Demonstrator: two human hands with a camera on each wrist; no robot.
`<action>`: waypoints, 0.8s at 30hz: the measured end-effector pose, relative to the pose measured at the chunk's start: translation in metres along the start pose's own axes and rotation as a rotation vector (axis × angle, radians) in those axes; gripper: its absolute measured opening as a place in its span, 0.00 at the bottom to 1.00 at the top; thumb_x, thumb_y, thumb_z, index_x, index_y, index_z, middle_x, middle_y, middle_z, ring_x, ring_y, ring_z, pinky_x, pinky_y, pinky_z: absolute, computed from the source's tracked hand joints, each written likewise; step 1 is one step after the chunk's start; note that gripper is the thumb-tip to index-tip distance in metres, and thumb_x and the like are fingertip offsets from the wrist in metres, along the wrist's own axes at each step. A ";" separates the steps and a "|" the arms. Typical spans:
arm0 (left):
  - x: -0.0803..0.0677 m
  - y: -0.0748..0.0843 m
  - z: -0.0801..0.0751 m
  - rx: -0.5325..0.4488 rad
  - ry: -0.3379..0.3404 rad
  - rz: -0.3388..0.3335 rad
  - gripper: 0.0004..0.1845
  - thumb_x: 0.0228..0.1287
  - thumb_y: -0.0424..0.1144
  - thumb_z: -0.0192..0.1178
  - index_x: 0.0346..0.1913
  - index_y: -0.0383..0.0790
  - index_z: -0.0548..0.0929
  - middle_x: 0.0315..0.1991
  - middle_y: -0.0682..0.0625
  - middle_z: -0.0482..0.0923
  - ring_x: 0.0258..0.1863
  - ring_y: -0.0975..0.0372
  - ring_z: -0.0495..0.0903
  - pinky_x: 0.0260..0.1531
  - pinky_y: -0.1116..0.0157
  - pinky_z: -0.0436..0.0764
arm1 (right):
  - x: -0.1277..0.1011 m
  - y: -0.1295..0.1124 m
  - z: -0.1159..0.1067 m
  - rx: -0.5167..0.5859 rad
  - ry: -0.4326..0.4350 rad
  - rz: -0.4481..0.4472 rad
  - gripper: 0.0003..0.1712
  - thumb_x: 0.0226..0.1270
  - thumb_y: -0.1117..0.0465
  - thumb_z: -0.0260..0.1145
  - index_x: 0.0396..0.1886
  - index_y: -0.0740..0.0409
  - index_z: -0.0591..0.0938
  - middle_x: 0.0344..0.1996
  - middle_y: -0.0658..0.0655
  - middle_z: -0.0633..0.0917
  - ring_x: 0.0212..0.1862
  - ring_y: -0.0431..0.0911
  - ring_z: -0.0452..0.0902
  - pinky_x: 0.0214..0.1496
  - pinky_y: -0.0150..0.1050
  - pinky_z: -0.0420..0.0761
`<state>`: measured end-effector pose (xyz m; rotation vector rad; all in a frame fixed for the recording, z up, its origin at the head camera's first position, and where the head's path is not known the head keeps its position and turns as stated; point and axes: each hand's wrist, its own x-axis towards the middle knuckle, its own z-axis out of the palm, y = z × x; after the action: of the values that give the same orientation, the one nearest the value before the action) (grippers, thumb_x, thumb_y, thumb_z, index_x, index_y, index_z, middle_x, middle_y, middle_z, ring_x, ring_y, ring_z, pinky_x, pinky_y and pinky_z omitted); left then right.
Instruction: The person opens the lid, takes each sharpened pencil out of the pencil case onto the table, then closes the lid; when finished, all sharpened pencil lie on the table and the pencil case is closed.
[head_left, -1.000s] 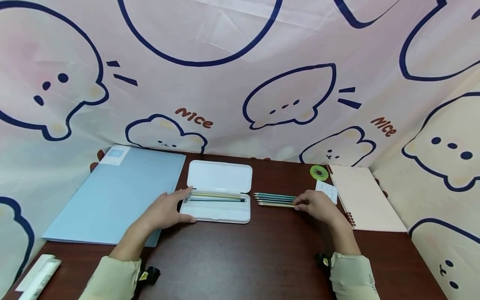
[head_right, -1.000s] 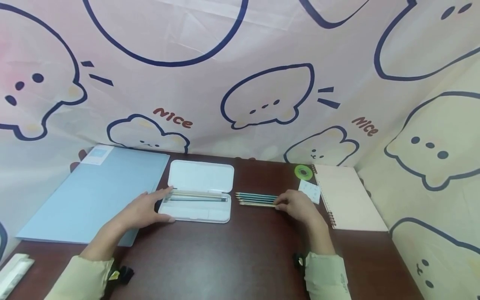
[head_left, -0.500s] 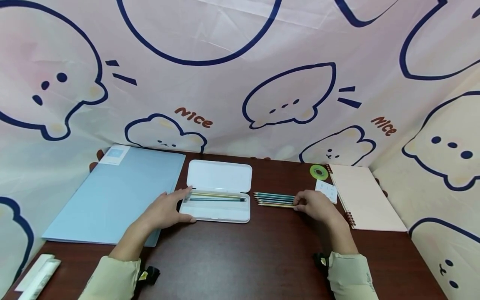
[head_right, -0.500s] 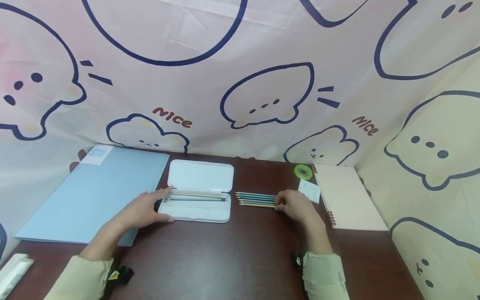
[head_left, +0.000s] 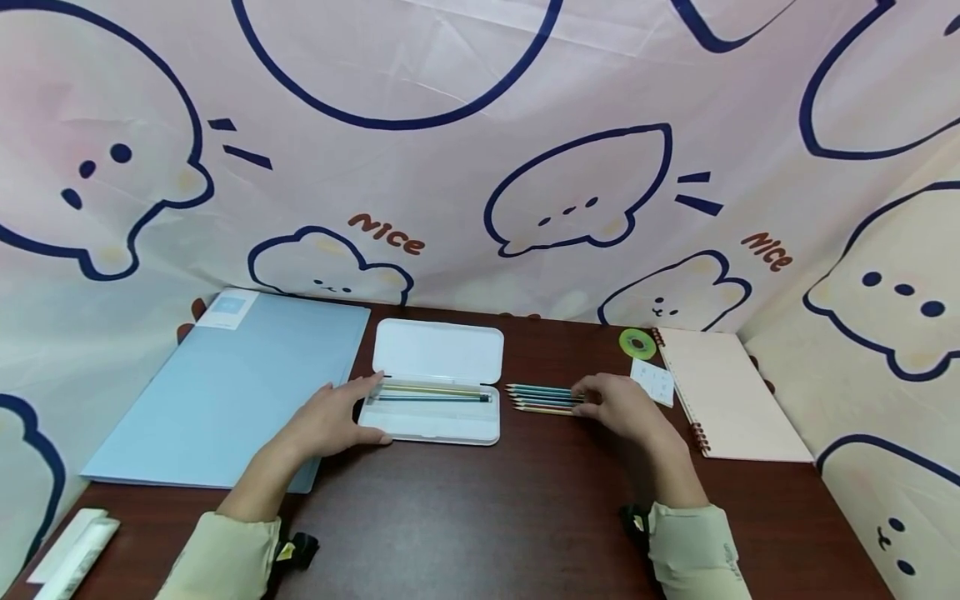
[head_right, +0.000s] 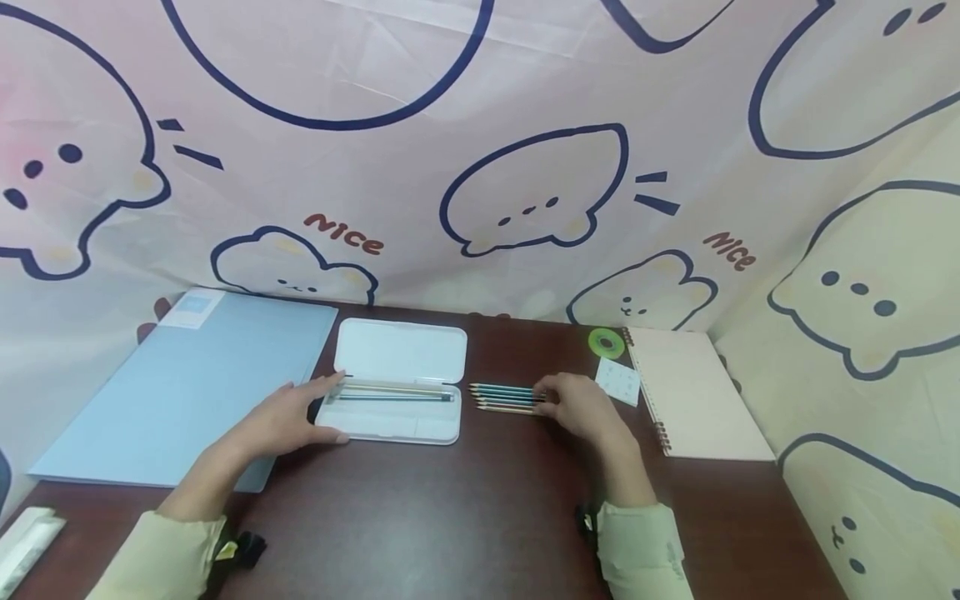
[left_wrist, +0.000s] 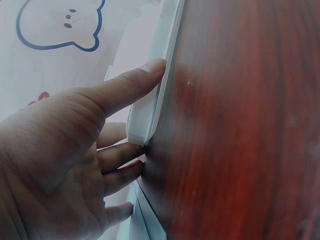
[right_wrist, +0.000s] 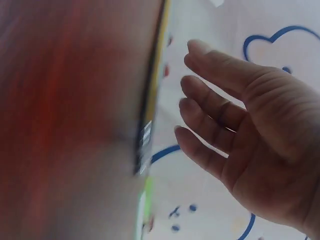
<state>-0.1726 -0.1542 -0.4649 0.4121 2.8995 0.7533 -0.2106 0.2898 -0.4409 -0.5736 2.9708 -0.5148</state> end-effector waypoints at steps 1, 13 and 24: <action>0.000 0.000 0.000 0.002 0.000 -0.001 0.54 0.50 0.57 0.77 0.76 0.35 0.66 0.71 0.34 0.71 0.70 0.40 0.71 0.73 0.33 0.56 | 0.002 -0.006 -0.001 0.020 0.003 -0.014 0.11 0.65 0.57 0.73 0.47 0.50 0.89 0.34 0.48 0.86 0.35 0.42 0.75 0.41 0.42 0.78; -0.001 0.004 -0.001 0.019 0.015 0.008 0.53 0.51 0.55 0.77 0.75 0.35 0.66 0.70 0.34 0.72 0.69 0.41 0.73 0.71 0.33 0.60 | 0.037 -0.073 0.008 0.164 -0.033 -0.113 0.11 0.67 0.55 0.72 0.48 0.47 0.89 0.40 0.45 0.89 0.40 0.40 0.78 0.46 0.40 0.80; -0.002 0.003 -0.002 0.018 0.016 -0.001 0.53 0.50 0.55 0.78 0.76 0.35 0.66 0.70 0.35 0.72 0.69 0.42 0.72 0.71 0.33 0.59 | 0.065 -0.129 0.043 -0.001 -0.181 -0.207 0.17 0.69 0.50 0.70 0.56 0.45 0.87 0.50 0.47 0.89 0.52 0.42 0.82 0.58 0.43 0.82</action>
<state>-0.1704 -0.1528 -0.4616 0.4076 2.9234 0.7351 -0.2202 0.1389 -0.4380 -0.8843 2.7562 -0.4498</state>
